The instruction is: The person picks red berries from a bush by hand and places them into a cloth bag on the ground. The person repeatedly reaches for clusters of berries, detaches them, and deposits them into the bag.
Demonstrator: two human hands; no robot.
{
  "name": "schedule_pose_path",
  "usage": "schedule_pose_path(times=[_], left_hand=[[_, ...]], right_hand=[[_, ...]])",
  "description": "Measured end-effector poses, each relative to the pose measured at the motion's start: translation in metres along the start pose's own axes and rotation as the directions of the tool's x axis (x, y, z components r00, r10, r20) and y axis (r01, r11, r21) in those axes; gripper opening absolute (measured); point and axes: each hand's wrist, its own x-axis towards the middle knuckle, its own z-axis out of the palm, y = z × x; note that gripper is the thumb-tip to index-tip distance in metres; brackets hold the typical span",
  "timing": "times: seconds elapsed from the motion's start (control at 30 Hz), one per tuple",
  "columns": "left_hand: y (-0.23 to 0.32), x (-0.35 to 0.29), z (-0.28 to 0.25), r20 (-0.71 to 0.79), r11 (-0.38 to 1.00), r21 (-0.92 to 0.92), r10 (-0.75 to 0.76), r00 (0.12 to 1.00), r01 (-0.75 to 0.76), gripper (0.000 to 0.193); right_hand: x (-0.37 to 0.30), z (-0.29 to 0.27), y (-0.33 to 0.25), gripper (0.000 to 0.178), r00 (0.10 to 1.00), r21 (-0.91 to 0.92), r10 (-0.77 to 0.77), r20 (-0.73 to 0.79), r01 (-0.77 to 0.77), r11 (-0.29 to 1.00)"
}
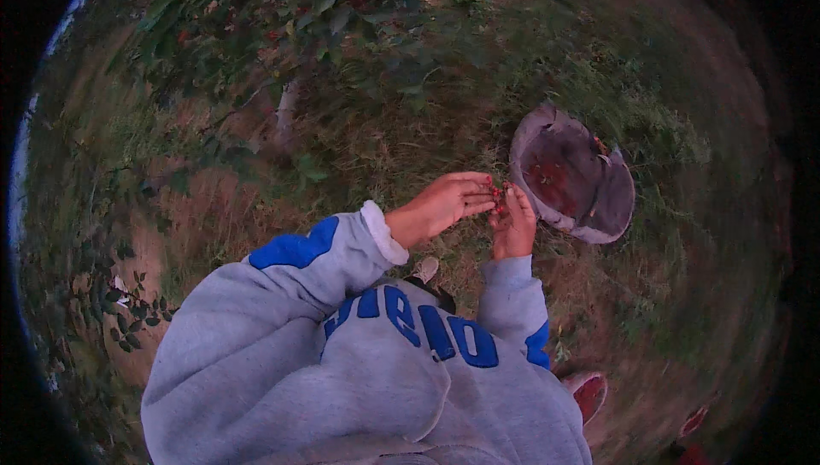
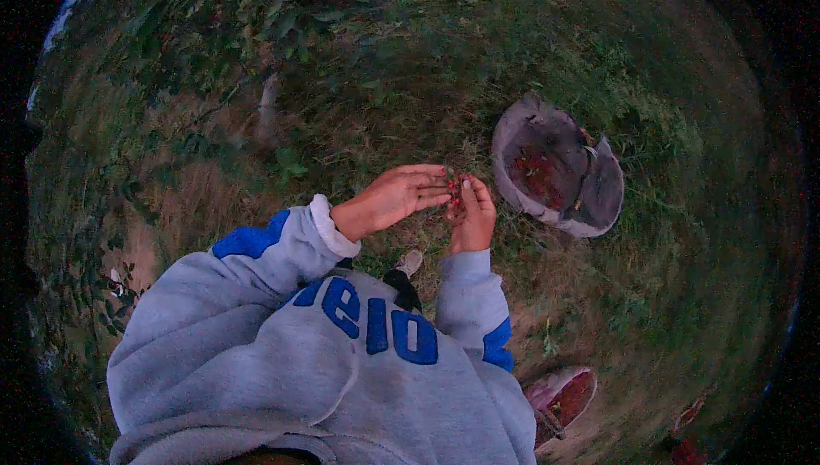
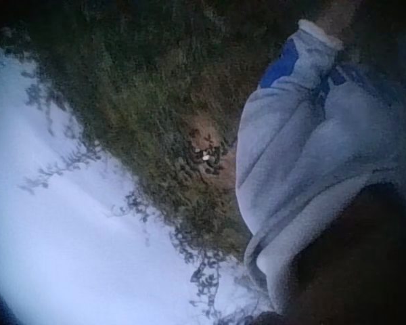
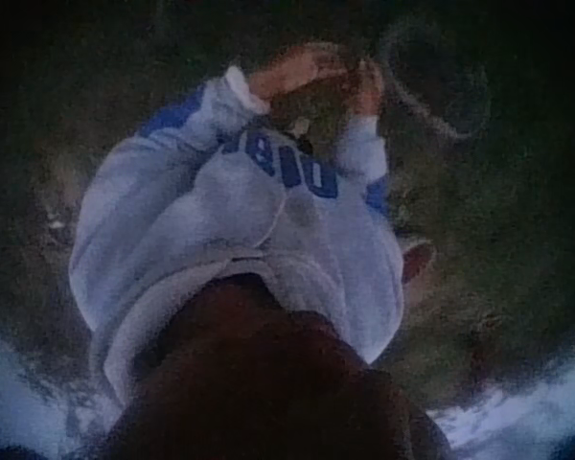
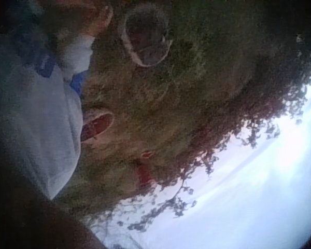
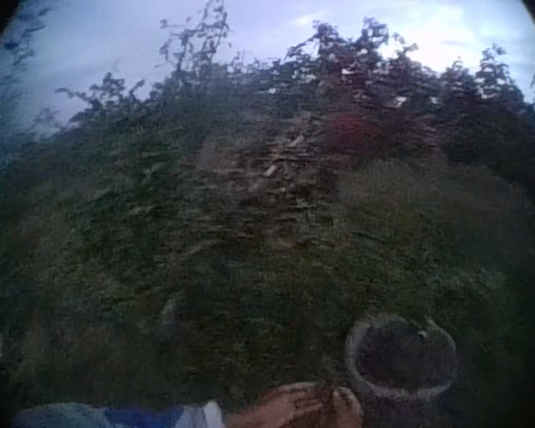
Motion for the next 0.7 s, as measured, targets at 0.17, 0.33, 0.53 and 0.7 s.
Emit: schedule_pose_path(times=[0.17, 0.33, 0.53, 0.7], left_hand=[[-0.010, 0.059, 0.037, 0.145, 0.971, 0.231, 0.030, 0.989, -0.063, 0.033], [-0.012, 0.107, 0.068, 0.395, 0.854, 0.391, 0.182, 0.900, -0.344, 0.038], [-0.021, 0.064, 0.025, 0.229, 0.947, 0.315, -0.008, 0.973, -0.066, 0.034], [0.021, 0.003, -0.038, 0.261, 0.679, 0.723, -0.098, 0.960, -0.127, 0.033]], right_hand=[[0.043, -0.045, -0.028, 0.011, 0.995, 0.197, -0.063, -0.075, 0.077, 0.977], [0.113, -0.125, -0.090, 0.030, 0.999, 0.337, -0.034, -0.032, 0.043, 0.940], [0.100, -0.192, -0.011, 0.031, 0.953, 0.374, 0.280, 0.119, -0.304, 0.876], [0.081, -0.116, 0.051, 0.027, 0.956, -0.096, 0.268, -0.120, -0.280, 0.955]])
